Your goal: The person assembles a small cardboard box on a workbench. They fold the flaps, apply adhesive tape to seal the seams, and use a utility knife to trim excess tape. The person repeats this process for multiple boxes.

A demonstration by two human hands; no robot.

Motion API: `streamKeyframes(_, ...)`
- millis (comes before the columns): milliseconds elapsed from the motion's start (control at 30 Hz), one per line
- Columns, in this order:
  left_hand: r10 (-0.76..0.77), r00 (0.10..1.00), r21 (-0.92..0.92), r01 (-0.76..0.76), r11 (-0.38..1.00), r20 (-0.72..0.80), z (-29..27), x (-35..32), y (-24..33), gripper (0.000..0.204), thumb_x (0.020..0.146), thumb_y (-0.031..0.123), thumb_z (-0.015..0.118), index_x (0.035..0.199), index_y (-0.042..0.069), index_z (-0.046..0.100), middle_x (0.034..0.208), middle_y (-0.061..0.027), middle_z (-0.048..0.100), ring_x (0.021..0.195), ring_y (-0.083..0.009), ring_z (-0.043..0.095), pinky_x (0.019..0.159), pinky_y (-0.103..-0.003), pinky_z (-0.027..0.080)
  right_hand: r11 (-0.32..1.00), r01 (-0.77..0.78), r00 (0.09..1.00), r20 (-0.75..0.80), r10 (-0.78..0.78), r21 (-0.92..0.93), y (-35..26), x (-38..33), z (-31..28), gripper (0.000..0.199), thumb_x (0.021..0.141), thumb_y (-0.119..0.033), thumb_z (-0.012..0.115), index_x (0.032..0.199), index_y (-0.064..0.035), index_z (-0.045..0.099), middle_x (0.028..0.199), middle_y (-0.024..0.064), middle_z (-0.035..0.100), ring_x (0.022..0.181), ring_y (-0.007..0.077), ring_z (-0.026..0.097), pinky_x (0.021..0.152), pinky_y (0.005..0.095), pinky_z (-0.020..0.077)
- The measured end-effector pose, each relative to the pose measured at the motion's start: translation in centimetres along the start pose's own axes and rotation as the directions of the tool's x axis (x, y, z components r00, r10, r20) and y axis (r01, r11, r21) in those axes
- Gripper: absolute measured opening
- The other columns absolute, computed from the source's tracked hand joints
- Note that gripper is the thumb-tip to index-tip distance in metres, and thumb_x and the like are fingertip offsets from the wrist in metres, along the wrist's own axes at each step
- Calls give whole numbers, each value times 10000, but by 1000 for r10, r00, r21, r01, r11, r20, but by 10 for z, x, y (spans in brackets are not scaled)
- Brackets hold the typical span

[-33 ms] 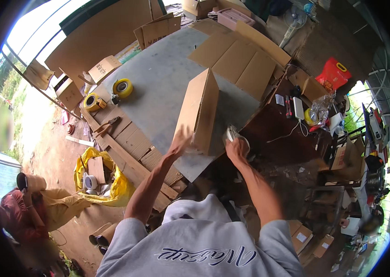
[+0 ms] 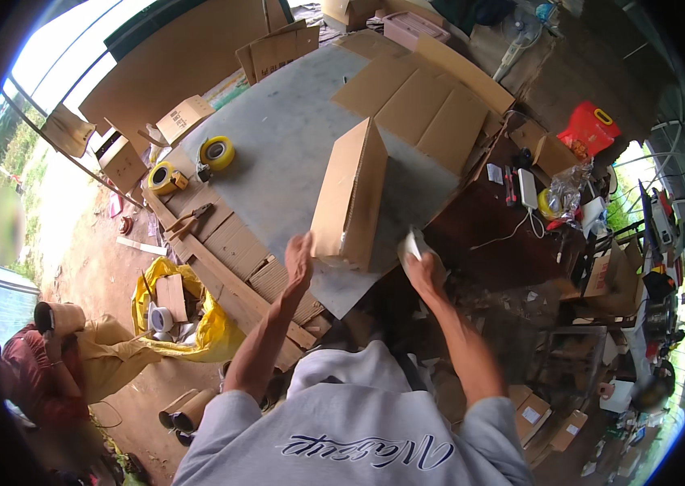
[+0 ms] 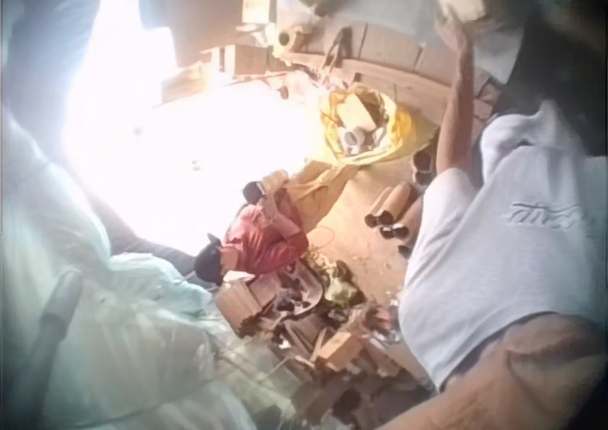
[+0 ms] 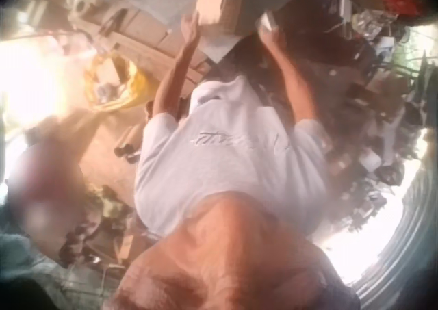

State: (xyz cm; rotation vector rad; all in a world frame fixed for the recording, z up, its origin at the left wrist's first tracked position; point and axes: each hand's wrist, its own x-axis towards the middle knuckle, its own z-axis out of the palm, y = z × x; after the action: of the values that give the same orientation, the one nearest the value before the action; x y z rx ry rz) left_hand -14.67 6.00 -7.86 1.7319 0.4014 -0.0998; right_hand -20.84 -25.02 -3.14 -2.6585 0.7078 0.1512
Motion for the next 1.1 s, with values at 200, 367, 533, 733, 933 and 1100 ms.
streamKeyframes(200,-572,680,-768,627,129,459,18,63,-119,211,993,244,688,981,44,623,771,-51,625,500,-129,536,371,-271,366,949,-56,998,54,41,309,119,-57,69,644,889,-526,724,901,116,666,781,243,672,684,324,696,568,460,542)
streamKeyframes(367,-582,744,-848,504,166,329,36,48,-73,238,1001,178,674,1117,-28,646,890,-97,684,575,-192,594,435,-333,467,862,-77,992,129,14,501,149,-78,95,658,889,-539,727,989,106,652,839,192,686,632,292,692,512,411,584)
streamKeyframes(533,-277,884,-583,6,813,-377,34,-7,22,295,957,243,729,903,-42,676,858,-71,684,713,-201,597,661,-365,473,823,-170,953,304,-3,541,80,-90,16,651,929,-520,689,1084,112,667,836,176,711,620,278,715,535,386,583)
streamKeyframes(733,342,704,79,-379,922,-623,68,-62,43,163,831,80,656,743,-13,555,711,-128,512,653,-268,508,617,-408,427,786,13,972,176,-155,618,109,-66,33,578,942,-477,708,1010,96,680,816,151,691,648,228,664,577,384,551)
streamKeyframes(933,341,672,208,-273,939,-657,115,-64,6,81,750,69,638,709,11,598,710,-181,550,668,-377,580,615,-465,459,803,6,952,243,-187,596,120,-65,3,609,939,-498,717,860,105,683,779,107,673,705,164,596,622,391,493)
streamKeyframes(1100,109,867,35,-106,994,-486,130,-53,2,147,793,133,708,751,14,632,752,-182,628,740,-371,651,692,-439,523,724,64,901,273,-338,687,126,-39,-10,534,952,-424,705,1004,107,692,861,138,709,745,175,624,684,386,531)
